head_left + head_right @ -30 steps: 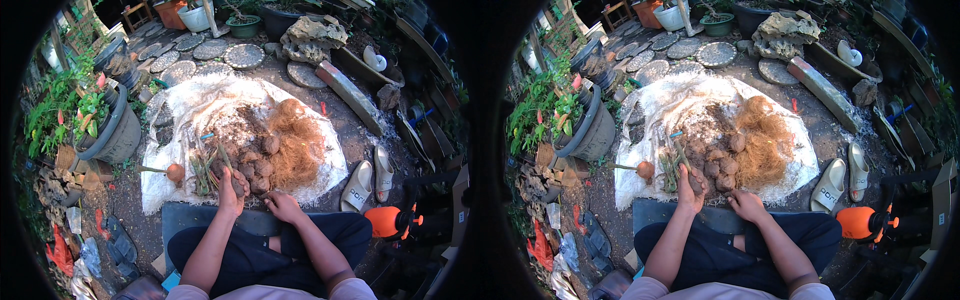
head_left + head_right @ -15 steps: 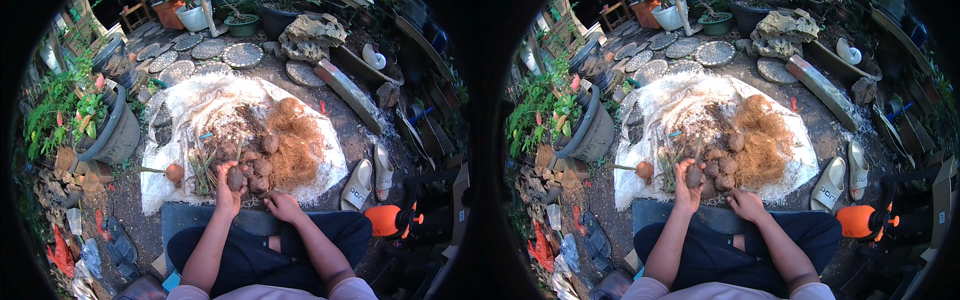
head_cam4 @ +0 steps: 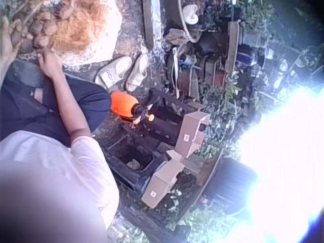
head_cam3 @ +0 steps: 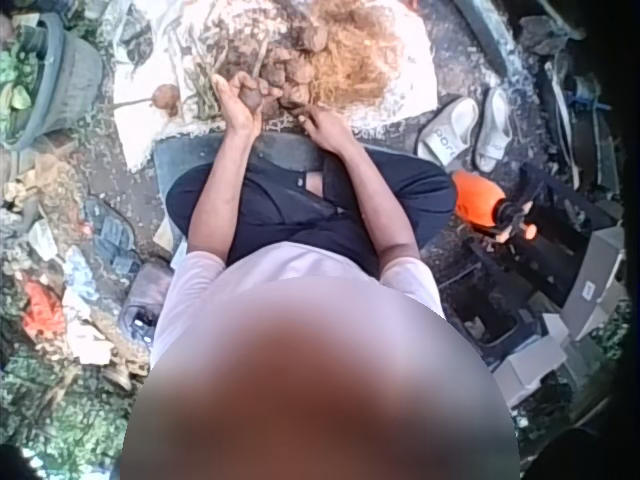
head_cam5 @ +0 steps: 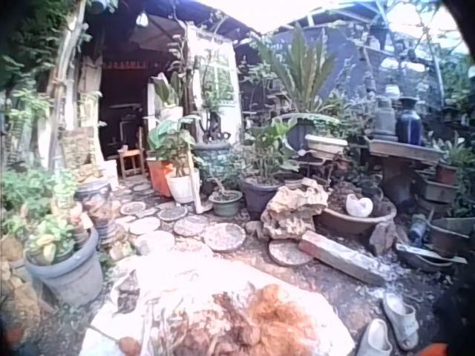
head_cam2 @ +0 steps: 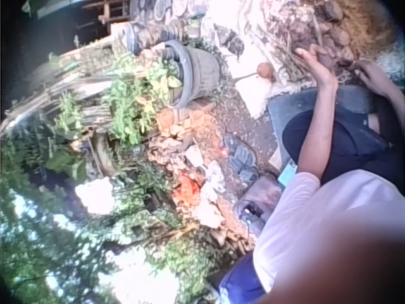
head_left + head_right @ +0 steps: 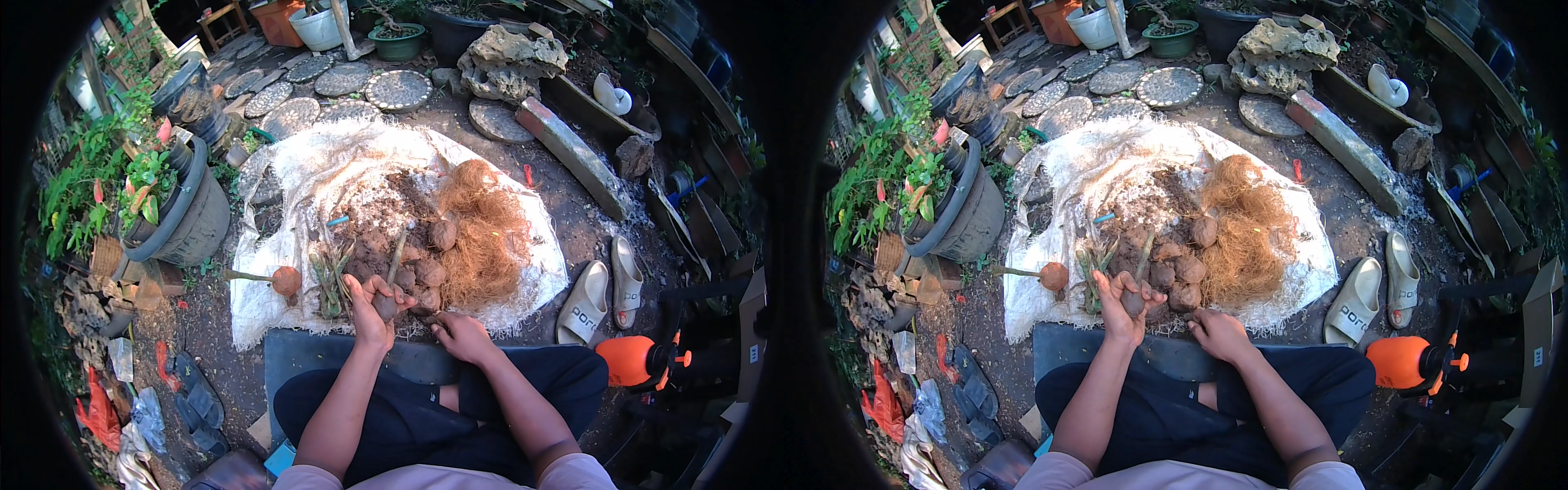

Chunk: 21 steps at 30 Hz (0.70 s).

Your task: The person sits cross-legged on a mat outdoors and repeatedly forms small round balls from a mixture of soil and fibrous material. They roll the mixture between their palms to shape it, then place each finished ball onto a white sack. The person occasionally picks up a small stick or tool but primarily uses their hands to shape the balls.

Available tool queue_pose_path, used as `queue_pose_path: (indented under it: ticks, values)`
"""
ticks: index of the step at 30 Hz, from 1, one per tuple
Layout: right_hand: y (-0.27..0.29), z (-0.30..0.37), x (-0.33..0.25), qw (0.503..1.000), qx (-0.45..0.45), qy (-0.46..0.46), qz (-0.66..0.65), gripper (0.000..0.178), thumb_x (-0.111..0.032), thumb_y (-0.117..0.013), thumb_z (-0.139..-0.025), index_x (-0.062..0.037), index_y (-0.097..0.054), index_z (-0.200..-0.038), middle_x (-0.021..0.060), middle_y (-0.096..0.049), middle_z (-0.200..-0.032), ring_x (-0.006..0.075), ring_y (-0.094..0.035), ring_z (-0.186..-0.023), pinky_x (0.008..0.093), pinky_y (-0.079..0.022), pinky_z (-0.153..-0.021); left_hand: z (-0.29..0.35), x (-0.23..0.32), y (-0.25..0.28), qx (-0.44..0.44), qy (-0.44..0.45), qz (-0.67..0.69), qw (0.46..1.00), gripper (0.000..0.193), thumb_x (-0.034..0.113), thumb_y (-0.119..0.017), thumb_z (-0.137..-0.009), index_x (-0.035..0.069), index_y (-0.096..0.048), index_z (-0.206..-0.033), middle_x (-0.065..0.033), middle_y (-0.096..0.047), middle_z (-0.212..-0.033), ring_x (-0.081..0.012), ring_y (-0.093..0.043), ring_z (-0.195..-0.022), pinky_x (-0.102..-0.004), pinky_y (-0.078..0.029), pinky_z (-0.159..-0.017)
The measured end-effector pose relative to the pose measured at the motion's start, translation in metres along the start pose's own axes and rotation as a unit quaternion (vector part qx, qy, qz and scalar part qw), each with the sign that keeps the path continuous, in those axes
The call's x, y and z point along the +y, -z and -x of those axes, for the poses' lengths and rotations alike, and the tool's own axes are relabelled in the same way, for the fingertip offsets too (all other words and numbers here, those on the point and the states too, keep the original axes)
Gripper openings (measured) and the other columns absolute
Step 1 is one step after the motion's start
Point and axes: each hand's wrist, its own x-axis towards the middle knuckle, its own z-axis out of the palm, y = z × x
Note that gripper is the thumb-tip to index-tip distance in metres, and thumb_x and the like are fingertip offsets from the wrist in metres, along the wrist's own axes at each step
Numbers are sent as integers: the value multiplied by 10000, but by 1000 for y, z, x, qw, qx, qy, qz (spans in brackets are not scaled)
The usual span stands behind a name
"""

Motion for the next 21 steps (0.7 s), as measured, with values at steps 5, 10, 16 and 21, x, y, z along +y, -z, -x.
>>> queue_pose_path:
  ticks: [5, 10, 16, 21]
  values:
    - [3, 0, -2, 1000, -3, 2, 13, 315, -332, -521, -989, -70, -627, -1127, 203, -686, -1068, 395, -654, -1023, 503, -511, -877, -2, 8, -10, -10, 31, 69, 997, 460, 524, -379, -1050, 99, -543, -1114, -112, -649, -1081, -258, -673, -937, -346, -568, -772]
    - [4, 1, -3, 1000, -4, -5, 7, 315, -334, -528, -986, -75, -636, -1130, 190, -689, -1065, 383, -658, -1019, 495, -516, -874, 2, 10, -25, 9, 27, -36, 999, 320, 285, -511, -1038, 122, -483, -1312, -120, -618, -1258, -219, -639, -1024, -328, -556, -769]
    - [4, 1, -5, 1000, -1, -2, 7, 315, -340, -531, -984, -78, -645, -1116, 178, -691, -1059, 375, -662, -1011, 486, -520, -868, 2, 10, -15, -20, 71, 136, 988, 378, 485, -500, -1031, 134, -552, -1164, -113, -622, -1104, -191, -623, -815, -272, -504, -630]
    - [2, 1, -3, 1000, -1, -1, 12, 322, -347, -529, -983, -74, -641, -1111, 185, -689, -1050, 381, -662, -1006, 497, -520, -861, 1, 1, -6, 6, 106, 127, 986, 570, 664, -400, -1000, 131, -520, -837, -92, -578, -797, -190, -567, -586, -273, -447, -493]
